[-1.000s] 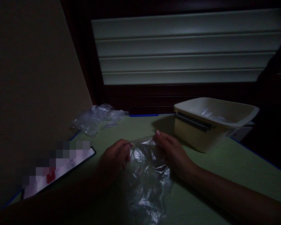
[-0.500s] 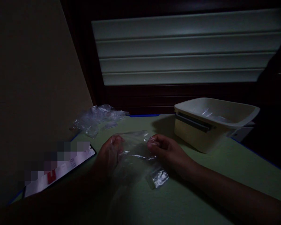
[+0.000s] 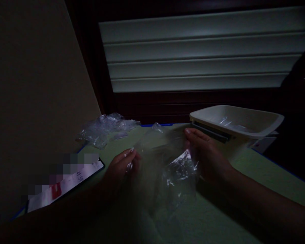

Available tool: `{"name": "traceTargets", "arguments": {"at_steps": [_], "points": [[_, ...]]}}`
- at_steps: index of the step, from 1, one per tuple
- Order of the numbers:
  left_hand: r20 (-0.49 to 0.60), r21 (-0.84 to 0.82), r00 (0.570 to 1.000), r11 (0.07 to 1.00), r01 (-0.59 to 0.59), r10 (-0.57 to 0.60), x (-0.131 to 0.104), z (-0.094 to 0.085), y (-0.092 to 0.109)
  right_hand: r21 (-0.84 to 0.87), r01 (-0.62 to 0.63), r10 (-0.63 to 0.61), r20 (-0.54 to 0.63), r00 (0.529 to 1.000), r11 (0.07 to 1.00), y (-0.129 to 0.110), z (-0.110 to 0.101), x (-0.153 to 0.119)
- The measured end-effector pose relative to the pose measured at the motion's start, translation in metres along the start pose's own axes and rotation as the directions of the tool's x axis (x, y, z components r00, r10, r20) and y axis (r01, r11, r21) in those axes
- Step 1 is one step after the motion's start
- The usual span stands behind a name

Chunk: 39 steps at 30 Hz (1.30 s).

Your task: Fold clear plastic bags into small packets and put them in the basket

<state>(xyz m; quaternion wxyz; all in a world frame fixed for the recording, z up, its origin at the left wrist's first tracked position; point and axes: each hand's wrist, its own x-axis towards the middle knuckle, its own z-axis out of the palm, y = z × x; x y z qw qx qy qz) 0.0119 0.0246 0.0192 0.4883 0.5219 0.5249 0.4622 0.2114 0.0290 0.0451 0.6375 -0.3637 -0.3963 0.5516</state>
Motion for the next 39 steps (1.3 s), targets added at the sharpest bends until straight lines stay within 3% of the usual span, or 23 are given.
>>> {"name": "traceTargets", "arguments": {"at_steps": [4,8,10,13,16,18,21,25,28,30,35,39], "points": [[-0.002,0.024,0.998,0.998,-0.066,0.067,-0.001,-0.001,-0.001,-0.095,0.104,-0.107,-0.029,0.994,0.990,0.000,-0.006,0.004],[-0.150,0.170,0.969,0.971,-0.169,0.195,0.007,-0.004,-0.012,-0.182,0.138,-0.144,-0.019,0.989,0.973,0.006,-0.009,0.005],[-0.224,0.303,0.906,0.909,-0.286,0.360,0.012,-0.007,-0.019,-0.274,0.157,-0.166,-0.009,0.986,0.949,0.013,-0.011,0.006],[-0.211,0.470,0.783,0.763,-0.443,0.585,0.013,-0.009,-0.024,-0.477,0.230,-0.234,0.052,0.971,0.848,0.029,-0.016,0.011],[-0.027,0.613,0.640,0.518,-0.596,0.768,0.003,-0.006,-0.025,-0.567,0.268,-0.254,0.106,0.961,0.779,0.041,-0.023,0.019],[0.205,0.606,0.612,0.391,-0.692,0.764,-0.005,-0.005,-0.026,-0.600,0.290,-0.262,0.136,0.956,0.746,0.044,-0.027,0.024],[0.533,0.565,0.585,0.257,-0.784,0.611,-0.013,-0.004,-0.031,-0.662,0.350,-0.301,0.193,0.934,0.662,0.041,-0.031,0.027],[0.588,0.634,0.629,0.194,-0.749,0.508,-0.014,-0.007,-0.037,-0.724,0.473,-0.402,0.288,0.869,0.503,0.033,-0.030,0.021],[0.584,0.689,0.677,0.168,-0.705,0.447,-0.012,-0.008,-0.038,-0.742,0.620,-0.473,0.464,0.749,0.254,0.029,-0.023,0.009],[0.593,0.708,0.687,0.134,-0.693,0.420,-0.011,-0.008,-0.040,-0.714,0.685,-0.445,0.572,0.689,0.142,0.029,-0.016,-0.001],[0.595,0.724,0.674,0.072,-0.686,0.438,-0.009,-0.008,-0.047,-0.700,0.708,-0.115,0.698,0.706,0.097,0.038,-0.006,-0.017],[0.615,0.749,0.711,0.029,-0.662,0.342,-0.009,-0.009,-0.043,-0.762,0.647,0.160,0.640,0.751,0.008,0.044,-0.011,-0.016]]}}
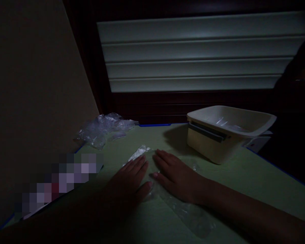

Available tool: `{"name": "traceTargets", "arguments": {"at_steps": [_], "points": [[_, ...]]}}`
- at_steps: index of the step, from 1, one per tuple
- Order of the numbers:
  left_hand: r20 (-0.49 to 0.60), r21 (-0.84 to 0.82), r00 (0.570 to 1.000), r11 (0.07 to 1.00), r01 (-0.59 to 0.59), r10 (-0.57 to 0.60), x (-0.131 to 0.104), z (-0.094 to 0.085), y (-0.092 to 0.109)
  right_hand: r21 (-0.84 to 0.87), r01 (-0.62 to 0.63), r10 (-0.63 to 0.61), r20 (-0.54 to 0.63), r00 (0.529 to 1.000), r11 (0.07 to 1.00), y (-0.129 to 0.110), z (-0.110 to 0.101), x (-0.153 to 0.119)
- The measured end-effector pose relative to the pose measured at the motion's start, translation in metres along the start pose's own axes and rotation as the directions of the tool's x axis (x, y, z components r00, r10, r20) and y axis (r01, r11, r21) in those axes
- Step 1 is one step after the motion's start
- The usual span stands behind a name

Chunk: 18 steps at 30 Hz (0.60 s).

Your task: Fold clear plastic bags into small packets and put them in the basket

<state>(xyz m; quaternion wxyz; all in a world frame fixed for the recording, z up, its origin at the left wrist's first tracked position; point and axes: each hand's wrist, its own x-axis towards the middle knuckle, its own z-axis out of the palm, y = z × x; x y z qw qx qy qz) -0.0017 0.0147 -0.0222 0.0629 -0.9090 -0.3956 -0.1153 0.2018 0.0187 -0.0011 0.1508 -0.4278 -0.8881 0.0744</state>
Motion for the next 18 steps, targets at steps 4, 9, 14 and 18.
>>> {"name": "traceTargets", "arguments": {"at_steps": [4,9,14,18], "points": [[0.041,0.015,0.999,1.000,-0.003,0.002,0.000,-0.003,-0.001,-0.061,-0.080,0.089,0.151,0.985,0.995,0.011,-0.006,-0.002],[0.034,0.020,0.999,0.999,0.028,-0.029,-0.001,0.001,-0.003,-0.205,-0.245,0.277,0.147,0.950,0.948,0.018,-0.013,-0.005],[0.052,0.027,0.998,0.999,0.045,-0.046,0.002,-0.002,-0.002,-0.330,-0.350,0.390,0.059,0.919,0.876,0.015,-0.011,-0.002],[0.028,0.012,0.999,0.999,0.030,-0.030,0.002,-0.004,0.000,-0.328,-0.271,0.237,-0.139,0.962,0.905,0.007,-0.016,0.003]]}}
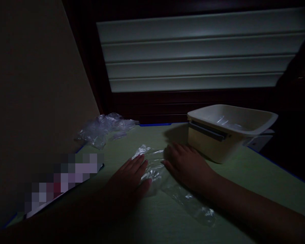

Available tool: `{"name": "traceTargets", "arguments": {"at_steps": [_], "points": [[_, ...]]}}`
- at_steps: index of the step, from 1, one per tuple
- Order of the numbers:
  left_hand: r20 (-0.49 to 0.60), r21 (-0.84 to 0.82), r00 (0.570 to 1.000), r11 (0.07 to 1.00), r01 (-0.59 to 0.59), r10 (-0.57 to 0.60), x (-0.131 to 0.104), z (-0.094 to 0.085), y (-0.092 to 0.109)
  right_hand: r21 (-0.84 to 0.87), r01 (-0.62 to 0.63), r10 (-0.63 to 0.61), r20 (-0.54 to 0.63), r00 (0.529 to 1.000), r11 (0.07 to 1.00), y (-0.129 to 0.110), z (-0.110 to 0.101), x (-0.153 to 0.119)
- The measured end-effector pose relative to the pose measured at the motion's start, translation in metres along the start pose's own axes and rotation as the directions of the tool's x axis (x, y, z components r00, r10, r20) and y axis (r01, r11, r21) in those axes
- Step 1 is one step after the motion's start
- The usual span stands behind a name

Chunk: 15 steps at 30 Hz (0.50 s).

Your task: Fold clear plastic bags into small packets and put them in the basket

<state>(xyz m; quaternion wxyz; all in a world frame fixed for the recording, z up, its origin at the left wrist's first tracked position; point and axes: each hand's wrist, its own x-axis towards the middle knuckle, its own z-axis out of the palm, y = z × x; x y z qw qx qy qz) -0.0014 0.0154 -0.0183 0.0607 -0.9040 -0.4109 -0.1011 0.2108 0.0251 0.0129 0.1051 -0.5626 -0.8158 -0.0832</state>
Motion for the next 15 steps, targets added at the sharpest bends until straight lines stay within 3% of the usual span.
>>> {"name": "traceTargets", "arguments": {"at_steps": [3,7,11,15], "points": [[-0.029,-0.017,1.000,1.000,-0.002,0.002,-0.001,-0.001,0.002,0.163,0.135,-0.119,-0.102,0.988,0.977,-0.007,-0.010,-0.001],[-0.024,-0.006,1.000,1.000,-0.016,0.016,-0.001,-0.005,0.004,0.418,0.166,-0.168,-0.033,0.985,0.893,-0.016,-0.015,-0.007],[-0.018,0.019,1.000,1.000,-0.006,0.006,-0.001,-0.003,0.002,0.479,0.171,-0.222,0.053,0.974,0.861,-0.017,-0.011,-0.009],[-0.051,0.031,0.998,0.999,-0.021,0.023,0.000,0.004,0.000,0.528,0.150,-0.208,0.052,0.977,0.836,-0.017,-0.008,-0.007]]}}
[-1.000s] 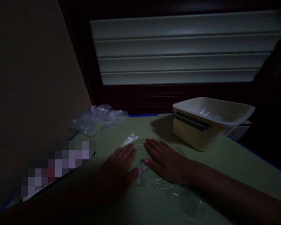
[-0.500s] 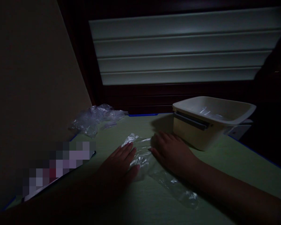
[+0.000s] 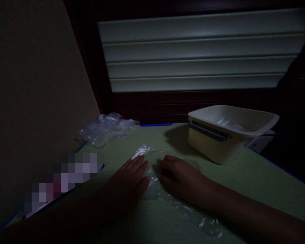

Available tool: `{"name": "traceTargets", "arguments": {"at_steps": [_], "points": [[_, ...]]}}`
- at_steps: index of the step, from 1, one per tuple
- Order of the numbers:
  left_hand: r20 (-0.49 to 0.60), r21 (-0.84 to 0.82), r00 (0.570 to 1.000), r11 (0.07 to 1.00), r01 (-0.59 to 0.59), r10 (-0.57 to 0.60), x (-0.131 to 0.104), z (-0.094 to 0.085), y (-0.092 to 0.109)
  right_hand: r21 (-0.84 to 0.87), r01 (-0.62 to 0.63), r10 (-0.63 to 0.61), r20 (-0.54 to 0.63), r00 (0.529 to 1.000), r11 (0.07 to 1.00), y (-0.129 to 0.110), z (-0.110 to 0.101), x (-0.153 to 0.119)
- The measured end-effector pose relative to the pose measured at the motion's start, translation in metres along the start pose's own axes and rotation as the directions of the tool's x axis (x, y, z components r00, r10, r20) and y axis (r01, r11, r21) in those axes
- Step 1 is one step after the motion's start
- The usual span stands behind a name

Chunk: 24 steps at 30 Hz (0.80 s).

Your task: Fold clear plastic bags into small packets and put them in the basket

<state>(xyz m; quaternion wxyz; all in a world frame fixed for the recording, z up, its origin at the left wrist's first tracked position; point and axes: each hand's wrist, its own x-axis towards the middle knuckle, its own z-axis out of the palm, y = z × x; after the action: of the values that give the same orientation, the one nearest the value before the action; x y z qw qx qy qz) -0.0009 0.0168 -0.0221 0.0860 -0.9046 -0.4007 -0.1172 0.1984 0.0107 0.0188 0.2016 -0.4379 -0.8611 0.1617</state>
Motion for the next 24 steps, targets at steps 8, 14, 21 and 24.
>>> {"name": "traceTargets", "arguments": {"at_steps": [8,14,21,24], "points": [[-0.156,-0.096,0.985,0.991,-0.095,0.079,-0.007,0.016,-0.018,0.404,0.209,-0.169,-0.133,0.977,0.891,-0.013,-0.011,-0.003],[-0.117,-0.151,0.993,0.989,0.013,-0.030,-0.003,0.011,-0.017,0.643,0.142,-0.312,0.158,0.937,0.753,-0.022,-0.009,-0.014],[-0.035,-0.054,0.998,0.997,0.059,-0.061,0.000,0.007,-0.007,0.573,0.165,-0.181,-0.029,0.983,0.803,-0.021,-0.004,-0.010],[-0.027,-0.033,0.999,0.999,0.022,-0.023,-0.003,0.005,-0.006,0.337,0.231,-0.165,-0.213,0.963,0.913,-0.013,0.000,-0.004]]}}
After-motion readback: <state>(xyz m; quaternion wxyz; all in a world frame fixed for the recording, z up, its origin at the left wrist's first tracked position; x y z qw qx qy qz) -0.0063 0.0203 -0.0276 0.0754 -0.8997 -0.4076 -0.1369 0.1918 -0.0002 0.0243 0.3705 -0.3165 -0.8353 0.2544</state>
